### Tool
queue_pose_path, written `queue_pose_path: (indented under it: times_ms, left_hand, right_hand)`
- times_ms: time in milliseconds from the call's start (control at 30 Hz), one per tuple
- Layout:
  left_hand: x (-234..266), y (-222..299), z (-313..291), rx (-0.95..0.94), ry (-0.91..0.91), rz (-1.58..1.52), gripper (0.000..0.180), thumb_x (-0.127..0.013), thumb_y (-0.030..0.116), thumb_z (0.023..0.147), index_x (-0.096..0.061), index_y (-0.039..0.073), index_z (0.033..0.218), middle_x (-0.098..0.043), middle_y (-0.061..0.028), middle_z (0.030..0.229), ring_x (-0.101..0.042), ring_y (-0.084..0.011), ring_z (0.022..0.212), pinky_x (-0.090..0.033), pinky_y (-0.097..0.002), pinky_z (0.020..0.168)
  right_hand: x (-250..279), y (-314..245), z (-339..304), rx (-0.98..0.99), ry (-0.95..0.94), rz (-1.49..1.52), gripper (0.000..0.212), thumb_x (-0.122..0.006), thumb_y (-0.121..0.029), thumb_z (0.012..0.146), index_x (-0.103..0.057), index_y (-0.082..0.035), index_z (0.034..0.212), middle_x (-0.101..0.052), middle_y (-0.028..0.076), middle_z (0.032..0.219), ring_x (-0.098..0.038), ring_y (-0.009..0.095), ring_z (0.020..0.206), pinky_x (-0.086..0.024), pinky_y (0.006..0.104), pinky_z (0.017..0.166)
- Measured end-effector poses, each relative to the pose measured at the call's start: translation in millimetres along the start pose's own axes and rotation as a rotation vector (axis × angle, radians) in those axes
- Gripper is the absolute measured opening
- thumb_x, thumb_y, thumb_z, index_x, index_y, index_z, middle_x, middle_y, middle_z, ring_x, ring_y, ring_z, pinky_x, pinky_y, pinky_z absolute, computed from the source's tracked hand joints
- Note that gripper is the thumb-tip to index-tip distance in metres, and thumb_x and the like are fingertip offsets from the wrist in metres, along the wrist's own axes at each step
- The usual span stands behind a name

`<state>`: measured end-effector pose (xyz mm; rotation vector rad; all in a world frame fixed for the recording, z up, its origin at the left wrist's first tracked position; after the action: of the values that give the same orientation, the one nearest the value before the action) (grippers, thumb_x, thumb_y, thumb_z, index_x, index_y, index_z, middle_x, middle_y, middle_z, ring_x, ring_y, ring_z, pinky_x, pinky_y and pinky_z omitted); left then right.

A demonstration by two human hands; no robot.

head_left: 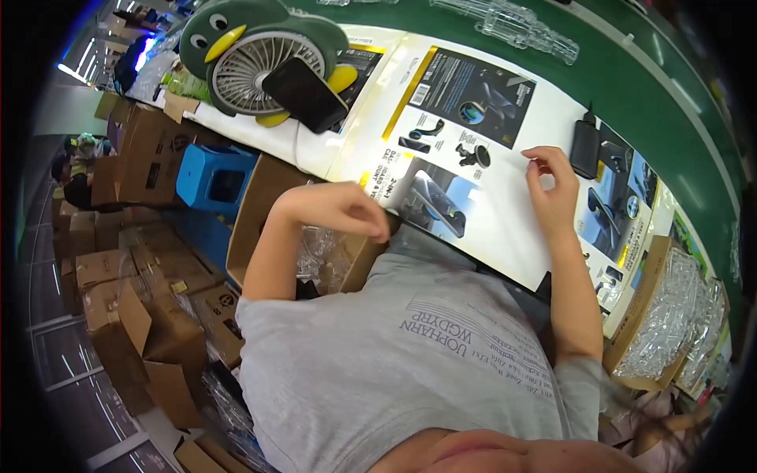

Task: Assembling and packaging plastic components on a production line.

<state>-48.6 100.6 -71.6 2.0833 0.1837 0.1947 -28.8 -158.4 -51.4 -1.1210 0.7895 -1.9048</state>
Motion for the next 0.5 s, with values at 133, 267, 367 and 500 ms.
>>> queue_pose_path:
  times_ms: [133,267,367,500]
  left_hand:
    - [18,-181,-43,0.375,0.259,-0.383,0.02,-0.054,0.011,0.081,-0.063,-0.004,0.091,-0.066,-0.012,0.088,-0.064,-0.0159,0.077,-0.051,-0.0264,0.069]
    - [52,-394,-64,0.777,0.7,0.251,0.024,-0.057,0.019,0.077,-0.064,0.0,0.088,-0.065,-0.0186,0.091,-0.065,-0.0258,0.075,-0.052,-0.0352,0.071]
    - [11,-539,-169,0.972,0.832,0.516,0.03,-0.059,0.025,0.074,-0.064,0.001,0.091,-0.063,-0.0208,0.097,-0.063,-0.0324,0.077,-0.05,-0.0394,0.075]
    - [-44,-524,-43,1.021,0.465,0.063,0.051,-0.062,0.039,0.073,-0.058,0.001,0.107,-0.06,-0.0197,0.106,-0.062,-0.0311,0.087,-0.05,-0.0419,0.071]
  right_hand:
    - [-6,10,-6,-0.068,-0.043,0.004,0.013,-0.052,0.004,0.078,-0.059,-0.001,0.087,-0.057,0.004,0.087,-0.053,0.009,0.073,-0.043,0.0196,0.064]
    - [-5,7,-13,-0.072,-0.036,-0.054,0.013,-0.052,0.004,0.079,-0.059,-0.001,0.089,-0.057,0.004,0.087,-0.053,0.008,0.072,-0.042,0.0192,0.065]
    - [-22,-12,-1,-0.033,-0.07,0.084,0.013,-0.052,0.004,0.079,-0.059,-0.001,0.088,-0.057,0.004,0.088,-0.053,0.008,0.073,-0.042,0.0193,0.065]
    - [-12,17,-11,-0.08,-0.038,-0.102,0.012,-0.052,0.004,0.079,-0.059,-0.001,0.088,-0.056,0.004,0.087,-0.052,0.008,0.073,-0.041,0.0193,0.064]
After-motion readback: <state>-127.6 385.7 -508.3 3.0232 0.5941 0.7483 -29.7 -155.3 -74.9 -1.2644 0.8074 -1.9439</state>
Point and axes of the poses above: each hand's wrist, its own z-axis towards the middle knuckle, its own x-axis out of the back of the hand, y = z × x, the point moved 9 cm from there along z, towards the middle knuckle
